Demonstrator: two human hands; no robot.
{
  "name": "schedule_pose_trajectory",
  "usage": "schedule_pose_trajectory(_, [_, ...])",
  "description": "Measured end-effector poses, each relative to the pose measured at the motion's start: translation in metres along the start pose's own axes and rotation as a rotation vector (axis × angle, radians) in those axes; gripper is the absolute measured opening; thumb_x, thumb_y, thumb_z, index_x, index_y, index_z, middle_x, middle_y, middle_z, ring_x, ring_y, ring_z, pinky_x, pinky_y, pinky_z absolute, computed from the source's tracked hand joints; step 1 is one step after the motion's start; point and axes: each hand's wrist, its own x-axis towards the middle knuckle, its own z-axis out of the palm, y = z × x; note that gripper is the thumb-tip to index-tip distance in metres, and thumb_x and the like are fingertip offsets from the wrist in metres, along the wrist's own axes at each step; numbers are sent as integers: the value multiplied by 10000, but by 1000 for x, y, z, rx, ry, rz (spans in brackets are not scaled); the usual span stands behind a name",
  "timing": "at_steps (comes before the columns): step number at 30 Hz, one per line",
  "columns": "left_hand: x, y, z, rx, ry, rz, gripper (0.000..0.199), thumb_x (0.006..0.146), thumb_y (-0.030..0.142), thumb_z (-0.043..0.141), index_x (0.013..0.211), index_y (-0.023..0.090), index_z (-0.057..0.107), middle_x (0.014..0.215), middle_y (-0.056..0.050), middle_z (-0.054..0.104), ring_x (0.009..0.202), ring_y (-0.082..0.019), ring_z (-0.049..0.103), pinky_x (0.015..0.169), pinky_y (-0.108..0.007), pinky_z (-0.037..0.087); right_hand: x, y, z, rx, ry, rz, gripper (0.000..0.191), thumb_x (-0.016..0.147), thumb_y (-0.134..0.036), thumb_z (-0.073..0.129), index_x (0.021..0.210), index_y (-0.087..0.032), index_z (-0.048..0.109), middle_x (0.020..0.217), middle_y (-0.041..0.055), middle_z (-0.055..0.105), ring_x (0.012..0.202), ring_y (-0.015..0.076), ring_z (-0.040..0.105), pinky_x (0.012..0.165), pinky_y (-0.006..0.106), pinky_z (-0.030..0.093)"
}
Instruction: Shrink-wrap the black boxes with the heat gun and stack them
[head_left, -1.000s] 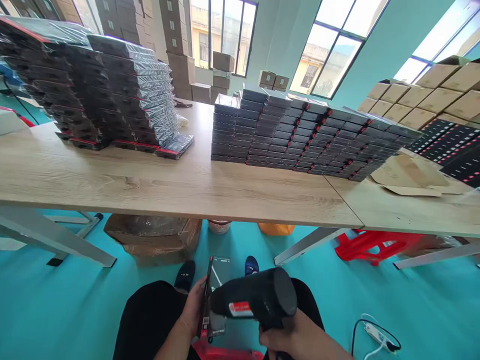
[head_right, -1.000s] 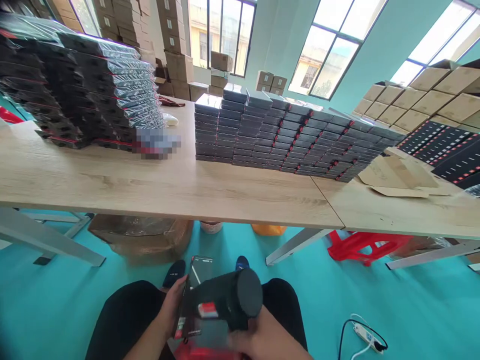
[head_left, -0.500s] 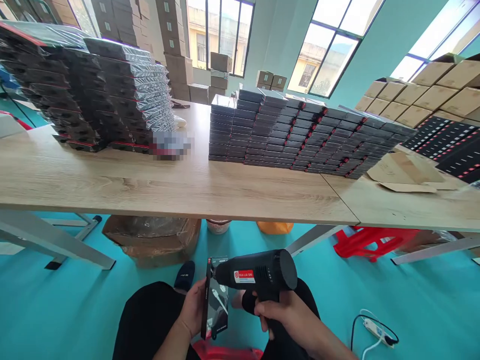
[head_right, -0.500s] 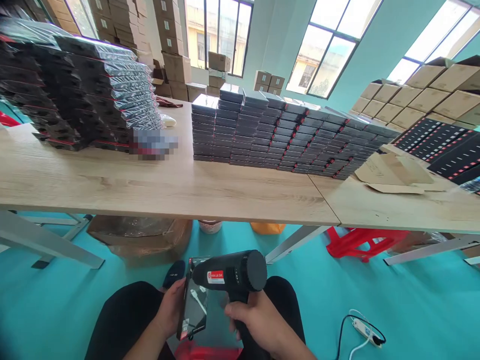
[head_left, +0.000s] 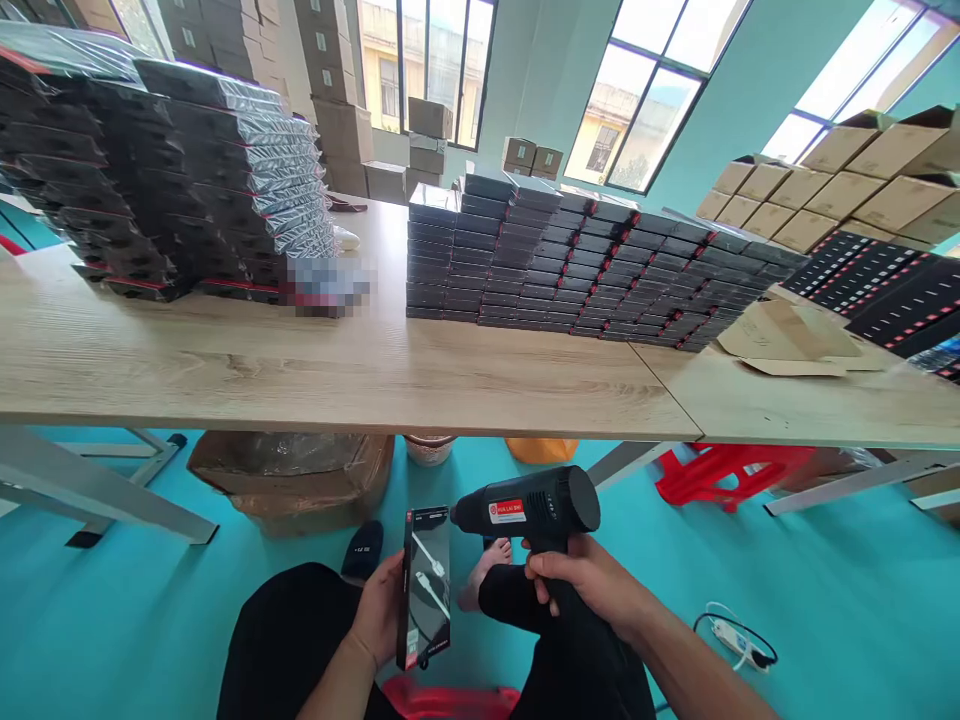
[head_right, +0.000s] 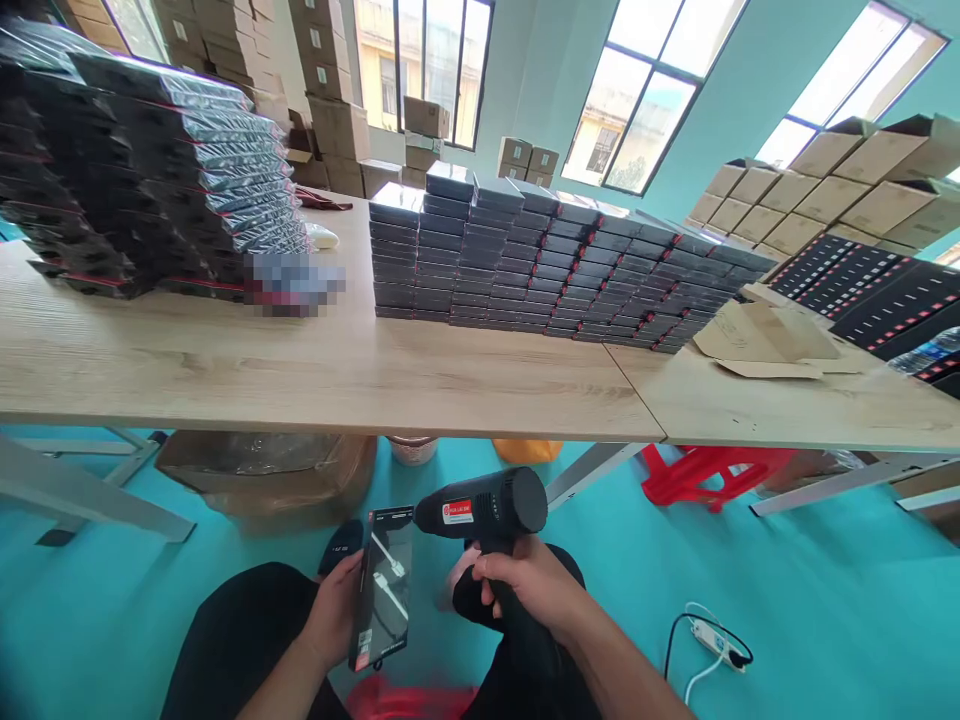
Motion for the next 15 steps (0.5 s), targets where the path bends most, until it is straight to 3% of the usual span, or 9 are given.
schedule_pose_trajectory(3, [0,1,2,-16,-16,-9,196,860,245,582,723,153,690,637,-71,723,706,-280,738,704,-387,576,-7,6,1,-68,-118,51,107,672,-232,670,743,-154,651,540,-21,599,496,129,544,478,253,444])
schedule_pose_trajectory(6, [0,3,2,-27,-43,-36,188,865,257,575,773,157,706,672,-68,740,703,-278,741,708,-396,579,-12,12,3,-178,-285,197,257,611,-158,659,868,-167,661,502,-48,590,446,128,526,439,243,427])
schedule_pose_trajectory(8, [0,3,0,-21,-39,-48,196,868,266,571,775,161,706,659,-65,736,691,-278,742,703,-396,580,-13,14,4,-205,-278,208,271,621,-163,639,892,-166,664,497,-49,586,452,124,521,457,243,438])
schedule_pose_trajectory(12, [4,3,-5,-16,-1,-45,214,867,286,576,749,155,698,638,-74,731,672,-277,740,691,-389,583,-12,13,8,-137,-117,69,127,674,-209,620,790,-170,653,563,-35,579,523,132,547,500,253,467])
schedule_pose_trajectory(15, [10,2,-11,-84,-3,-51,129,817,265,633,805,160,706,687,-75,753,724,-293,752,707,-395,584,-16,13,9,-191,-239,188,229,636,-173,625,860,-170,674,504,-45,574,462,126,514,469,250,438])
